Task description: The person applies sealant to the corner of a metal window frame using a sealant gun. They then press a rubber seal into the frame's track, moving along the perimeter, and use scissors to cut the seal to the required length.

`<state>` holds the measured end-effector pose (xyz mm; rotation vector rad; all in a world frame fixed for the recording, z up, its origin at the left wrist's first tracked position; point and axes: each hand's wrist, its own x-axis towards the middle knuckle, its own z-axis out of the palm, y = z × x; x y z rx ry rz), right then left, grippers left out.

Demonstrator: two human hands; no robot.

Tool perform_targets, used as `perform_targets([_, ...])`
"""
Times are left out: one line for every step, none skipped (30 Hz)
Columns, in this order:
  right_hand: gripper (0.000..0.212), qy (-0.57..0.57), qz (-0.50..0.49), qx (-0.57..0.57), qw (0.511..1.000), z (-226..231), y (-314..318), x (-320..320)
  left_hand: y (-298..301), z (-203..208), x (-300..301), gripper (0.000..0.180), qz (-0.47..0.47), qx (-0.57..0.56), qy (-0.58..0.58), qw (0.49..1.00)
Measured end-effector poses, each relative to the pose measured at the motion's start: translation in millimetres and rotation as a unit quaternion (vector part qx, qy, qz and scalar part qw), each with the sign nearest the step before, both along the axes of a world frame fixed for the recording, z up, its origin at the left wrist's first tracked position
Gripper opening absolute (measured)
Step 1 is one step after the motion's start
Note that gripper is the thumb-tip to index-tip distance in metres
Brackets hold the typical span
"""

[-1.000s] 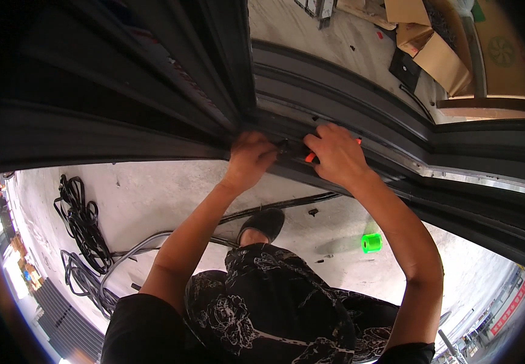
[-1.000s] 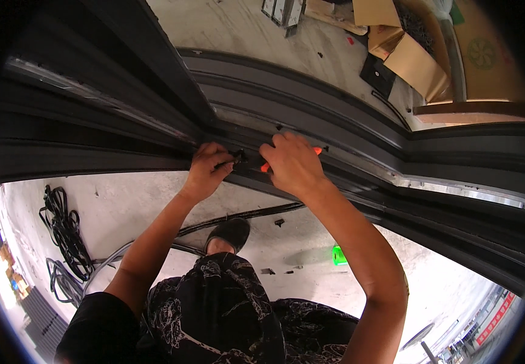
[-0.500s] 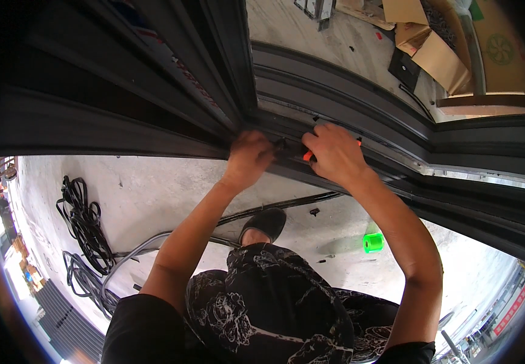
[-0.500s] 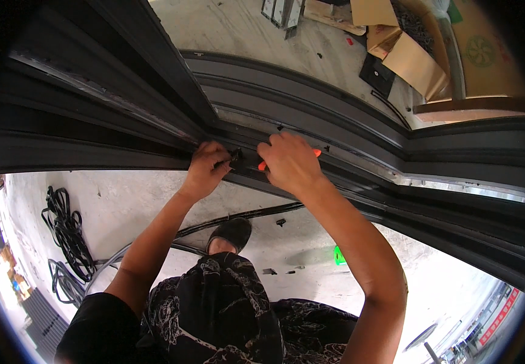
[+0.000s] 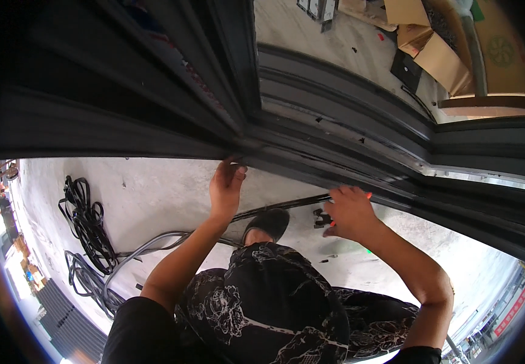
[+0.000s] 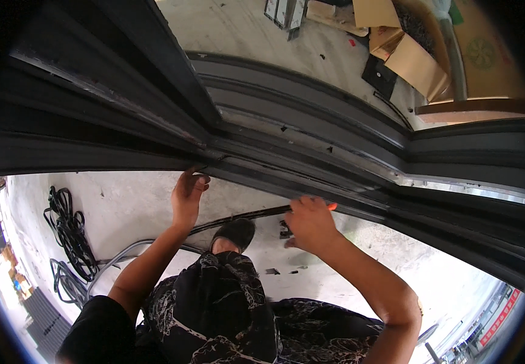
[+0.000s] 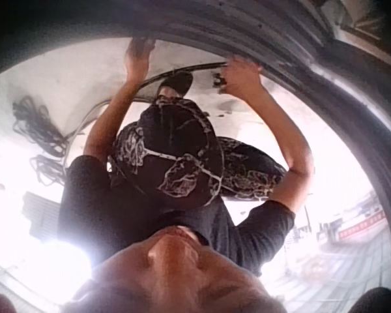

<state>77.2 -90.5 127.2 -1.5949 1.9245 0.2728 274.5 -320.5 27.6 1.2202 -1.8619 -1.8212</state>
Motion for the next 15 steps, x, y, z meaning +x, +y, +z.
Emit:
perform_targets([0.027, -0.029, -0.026, -0.055, 0.998, -6.9, -8.6, 5.4, 1.5, 0.4, 4.0, 0.047, 0.018, 0.026, 0.014, 0.999])
perform_targets([0.027, -0.057, -0.052, -0.109, 0.991, -14.0, -18.9, 10.0, 1.3, 2.0, 3.3, 0.047, 0.017, 0.026, 0.011, 0.999])
perform_targets([0.026, -0.036, -0.080, -0.171, 0.981, -21.9, -34.8, 14.2, 0.1, 4.7, 0.1, 0.048, 0.023, 0.035, 0.004, 0.999])
perform_targets([0.024, -0.015, -0.106, -0.233, 0.967, -31.8, -55.3, 16.6, -0.2, 6.0, -1.5, 0.050, 0.031, 0.044, -0.004, 0.999])
perform_targets([0.023, -0.014, -0.123, -0.264, 0.957, -41.5, -76.4, 16.3, 2.8, 1.0, -0.7, 0.050, 0.031, 0.044, -0.006, 0.999])
perform_targets([0.022, -0.013, -0.138, -0.297, 0.945, -51.8, -97.8, 16.1, 5.7, -7.8, 0.7, 0.046, 0.063, 0.017, -0.002, 0.998])
perform_targets([0.017, 0.009, -0.157, -0.350, 0.924, -60.8, -114.5, 17.7, 8.0, -12.4, -2.6, 0.042, 0.090, -0.010, 0.007, 0.996])
perform_targets([0.012, 0.026, -0.174, -0.403, 0.898, -70.1, -130.4, 20.3, 9.8, -9.7, -6.5, 0.042, 0.089, -0.013, 0.007, 0.996])
perform_targets([0.012, 0.025, -0.176, -0.406, 0.897, -76.9, -143.7, 21.9, 11.9, -6.3, -10.5, 0.041, 0.089, -0.036, 0.026, 0.995])
perform_targets([0.012, 0.035, -0.185, -0.416, 0.890, -84.9, -154.6, 26.4, 12.8, -3.5, -9.1, 0.040, 0.091, -0.056, 0.041, 0.993])
perform_targets([0.011, 0.049, -0.195, -0.425, 0.883, -90.9, -159.8, 28.1, 12.9, 0.4, -9.3, 0.040, 0.090, -0.055, 0.038, 0.994])
perform_targets([0.011, 0.048, -0.196, -0.424, 0.883, -99.5, -162.7, 29.9, 12.4, 4.3, -10.4, 0.040, 0.078, -0.052, 0.029, 0.995])
perform_targets([0.011, 0.054, -0.193, -0.424, 0.883, -104.7, -168.6, 31.1, 9.6, 6.1, -10.9, 0.039, 0.066, -0.051, 0.021, 0.996])
perform_targets([0.012, 0.061, -0.191, -0.425, 0.883, -109.4, -171.4, 31.6, 9.5, 5.6, -9.2, 0.039, 0.065, -0.051, 0.020, 0.996])
perform_targets([0.012, 0.061, -0.192, -0.426, 0.882, -113.5, -171.4, 31.2, 10.9, 4.8, -6.1, 0.044, 0.043, -0.054, 0.034, 0.997])
